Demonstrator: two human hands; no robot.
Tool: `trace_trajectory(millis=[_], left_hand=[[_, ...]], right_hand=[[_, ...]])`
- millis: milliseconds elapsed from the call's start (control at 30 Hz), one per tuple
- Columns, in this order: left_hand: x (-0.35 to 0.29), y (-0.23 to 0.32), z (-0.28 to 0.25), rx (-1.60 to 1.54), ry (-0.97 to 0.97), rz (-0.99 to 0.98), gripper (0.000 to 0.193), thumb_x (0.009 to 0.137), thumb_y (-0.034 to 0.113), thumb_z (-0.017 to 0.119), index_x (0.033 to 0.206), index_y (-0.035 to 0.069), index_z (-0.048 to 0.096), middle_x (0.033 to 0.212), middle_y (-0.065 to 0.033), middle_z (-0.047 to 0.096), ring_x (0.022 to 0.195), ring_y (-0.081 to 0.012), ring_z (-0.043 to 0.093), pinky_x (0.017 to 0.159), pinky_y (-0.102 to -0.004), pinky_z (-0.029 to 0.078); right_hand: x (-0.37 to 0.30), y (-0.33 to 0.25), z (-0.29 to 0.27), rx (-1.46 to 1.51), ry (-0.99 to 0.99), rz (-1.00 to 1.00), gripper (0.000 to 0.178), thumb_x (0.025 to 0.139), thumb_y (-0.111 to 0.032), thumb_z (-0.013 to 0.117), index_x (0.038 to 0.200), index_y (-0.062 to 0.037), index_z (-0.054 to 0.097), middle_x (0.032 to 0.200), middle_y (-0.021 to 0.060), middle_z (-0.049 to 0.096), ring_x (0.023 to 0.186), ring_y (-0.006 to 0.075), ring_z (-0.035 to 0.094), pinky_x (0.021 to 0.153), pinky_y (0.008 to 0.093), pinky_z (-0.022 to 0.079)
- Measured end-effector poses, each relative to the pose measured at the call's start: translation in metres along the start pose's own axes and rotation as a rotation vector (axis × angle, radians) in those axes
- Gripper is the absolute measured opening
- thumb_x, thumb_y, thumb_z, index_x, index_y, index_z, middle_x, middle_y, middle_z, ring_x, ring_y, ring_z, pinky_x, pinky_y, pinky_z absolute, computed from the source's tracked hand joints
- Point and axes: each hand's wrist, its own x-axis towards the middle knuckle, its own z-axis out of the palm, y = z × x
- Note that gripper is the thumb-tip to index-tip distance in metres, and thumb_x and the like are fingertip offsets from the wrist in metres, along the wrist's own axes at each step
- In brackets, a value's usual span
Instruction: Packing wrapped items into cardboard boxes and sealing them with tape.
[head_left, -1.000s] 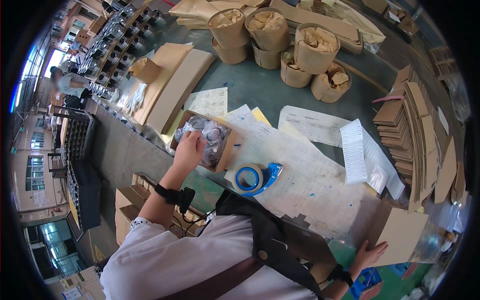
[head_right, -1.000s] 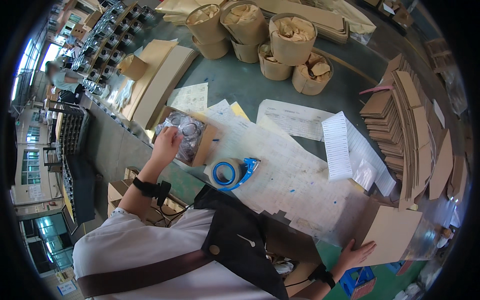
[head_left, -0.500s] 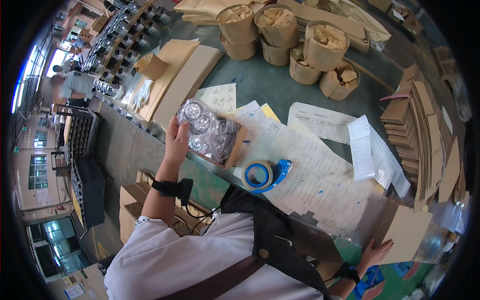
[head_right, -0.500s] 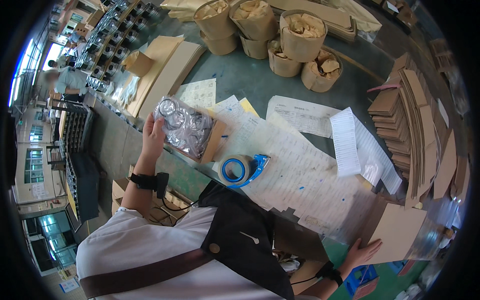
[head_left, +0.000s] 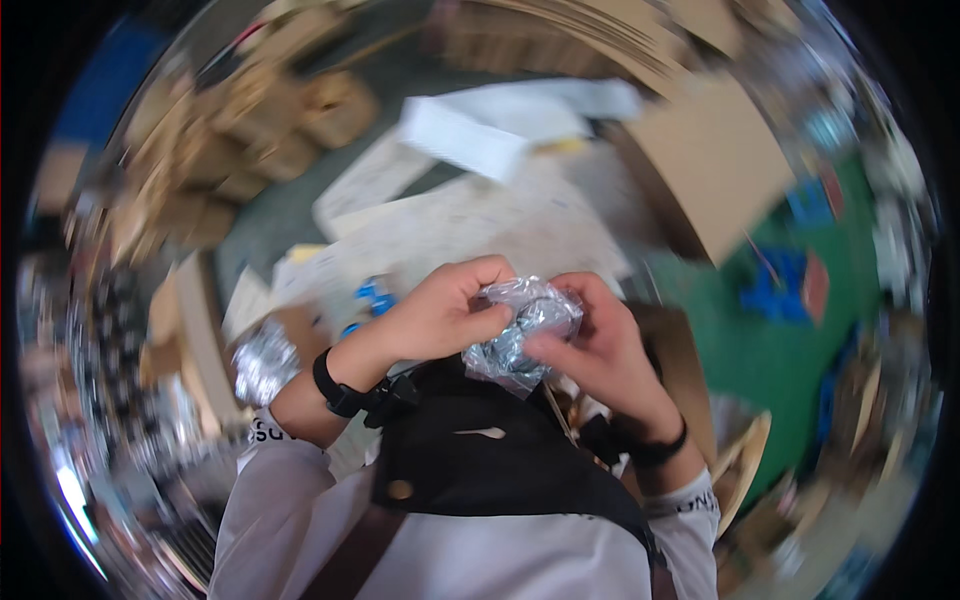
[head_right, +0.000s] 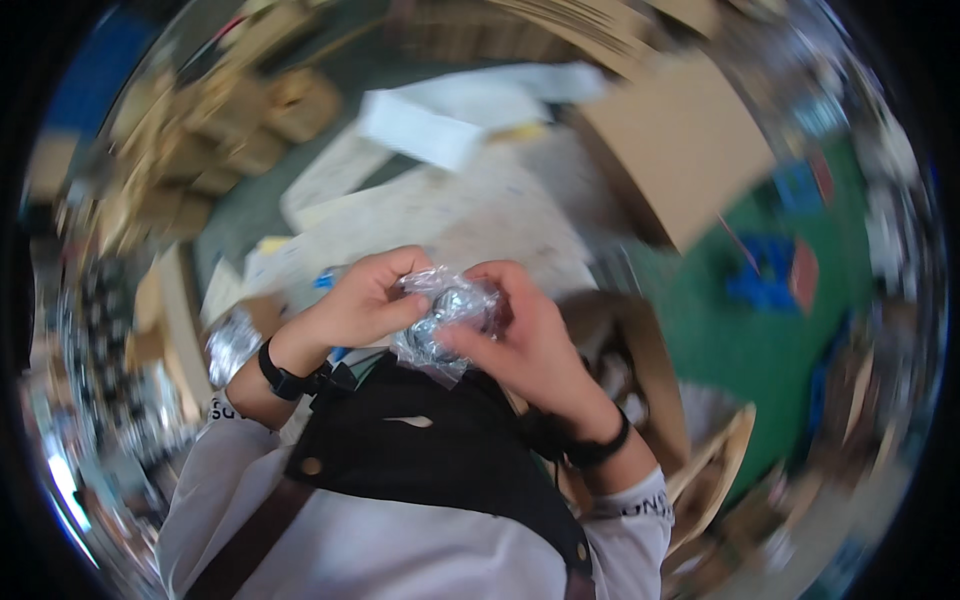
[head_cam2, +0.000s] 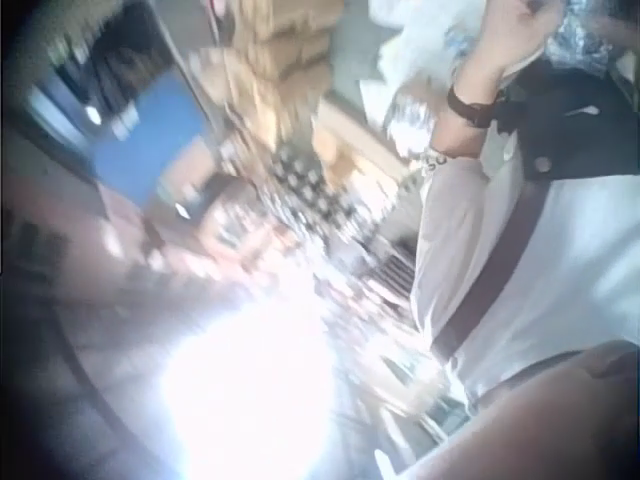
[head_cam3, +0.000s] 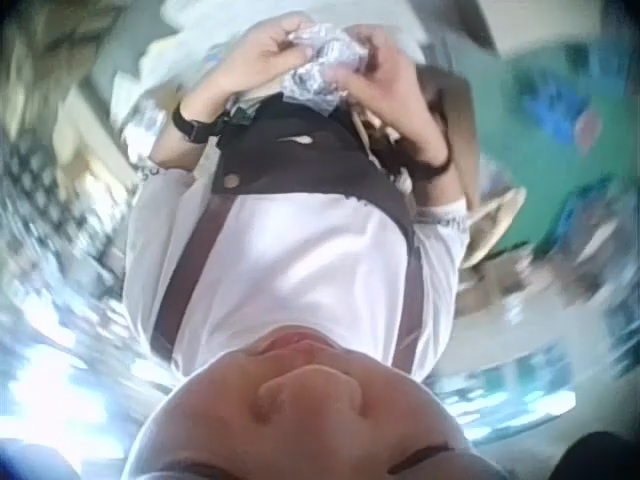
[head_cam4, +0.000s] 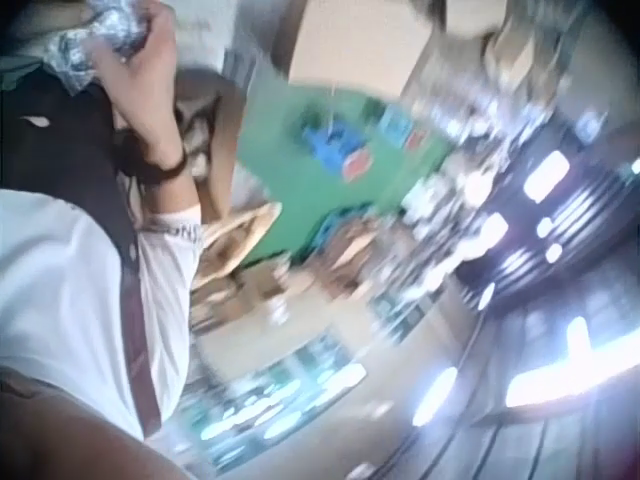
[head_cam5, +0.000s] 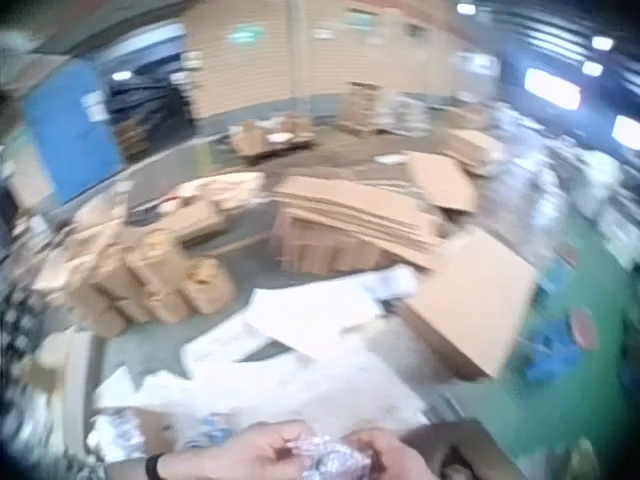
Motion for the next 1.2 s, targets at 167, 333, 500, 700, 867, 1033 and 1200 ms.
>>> trace_trajectory(millis=[167, 333, 500, 700, 867, 1033, 1200], left_hand=[[0.101, -0.063, 0.132, -0.553, -0.255, -0.546, 0.028, 0.085, 0.003, 0.06, 0.112, 0.006, 0.054, 0.103, -0.0065, 0.061, 0.089, -0.0154, 0.062, 0.077, -0.0318, 0.054], [0.104, -0.167, 0.231, -0.686, -0.54, -0.982, 0.048, 0.083, -0.002, 0.056, 0.129, 0.007, 0.046, 0.116, -0.013, 0.057, 0.099, -0.0245, 0.063, 0.085, -0.0415, 0.055], [0.101, -0.224, 0.275, -0.323, -0.323, -1.074, 0.034, 0.086, -0.005, 0.053, 0.119, -0.001, 0.054, 0.11, -0.0155, 0.063, 0.095, -0.026, 0.065, 0.079, -0.039, 0.056], [0.104, -0.244, 0.286, 0.026, -0.203, -1.048, 0.024, 0.083, 0.011, 0.069, 0.104, 0.001, 0.062, 0.094, -0.0098, 0.067, 0.084, -0.0199, 0.067, 0.073, -0.0345, 0.055], [0.094, -0.253, 0.293, 0.079, -0.243, -0.964, 0.031, 0.077, 0.014, 0.077, 0.101, 0.001, 0.063, 0.09, -0.0062, 0.067, 0.077, -0.0146, 0.065, 0.068, -0.0294, 0.053], [0.104, -0.249, 0.265, 0.109, -0.276, -0.991, 0.025, 0.081, 0.01, 0.071, 0.103, 0.003, 0.061, 0.089, -0.0074, 0.066, 0.072, -0.0152, 0.064, 0.053, -0.0261, 0.049], [0.1, -0.256, 0.227, 0.026, -0.047, -1.04, 0.016, 0.087, 0.007, 0.063, 0.102, 0.005, 0.057, 0.09, -0.0098, 0.064, 0.076, -0.0187, 0.064, 0.051, -0.0269, 0.049]], right_hand=[[-0.111, 0.085, -0.056, 0.348, 0.72, 0.002, 0.016, 0.084, -0.01, 0.07, 0.092, 0.0008, 0.062, 0.083, 0.0014, 0.065, 0.072, 0.0048, 0.056, 0.064, 0.0209, 0.046], [-0.21, 0.2, -0.08, -0.902, 1.077, -0.09, 0.022, 0.09, -0.019, 0.063, 0.101, -0.0004, 0.064, 0.08, 0.0009, 0.064, 0.074, 0.0111, 0.057, 0.067, 0.0277, 0.047], [-0.288, 0.313, -0.103, 0.43, 1.279, 0.385, 0.014, 0.091, -0.017, 0.056, 0.091, -0.0053, 0.064, 0.072, -0.0011, 0.059, 0.06, 0.0068, 0.051, 0.051, 0.0226, 0.04], [-0.312, 0.341, -0.136, 0.022, 1.201, 0.848, 0.033, 0.085, -0.024, 0.063, 0.099, 0.0045, 0.056, 0.085, 0.0153, 0.067, 0.076, 0.02, 0.067, 0.059, 0.0309, 0.051], [-0.274, 0.308, -0.105, 0.336, 0.949, 0.219, 0.041, 0.084, -0.034, 0.07, 0.104, -0.0012, 0.059, 0.078, 0.0034, 0.064, 0.061, 0.0111, 0.055, 0.057, 0.0255, 0.045], [-0.24, 0.331, -0.144, 0.616, 0.904, 0.436, 0.019, 0.084, -0.02, 0.068, 0.097, -0.0071, 0.069, 0.078, -0.0021, 0.063, 0.06, 0.0064, 0.051, 0.052, 0.021, 0.038], [-0.228, 0.351, -0.152, 0.564, 0.895, 0.51, 0.019, 0.086, -0.018, 0.063, 0.1, -0.0061, 0.068, 0.079, -0.0013, 0.062, 0.065, 0.0087, 0.055, 0.053, 0.0219, 0.04]])
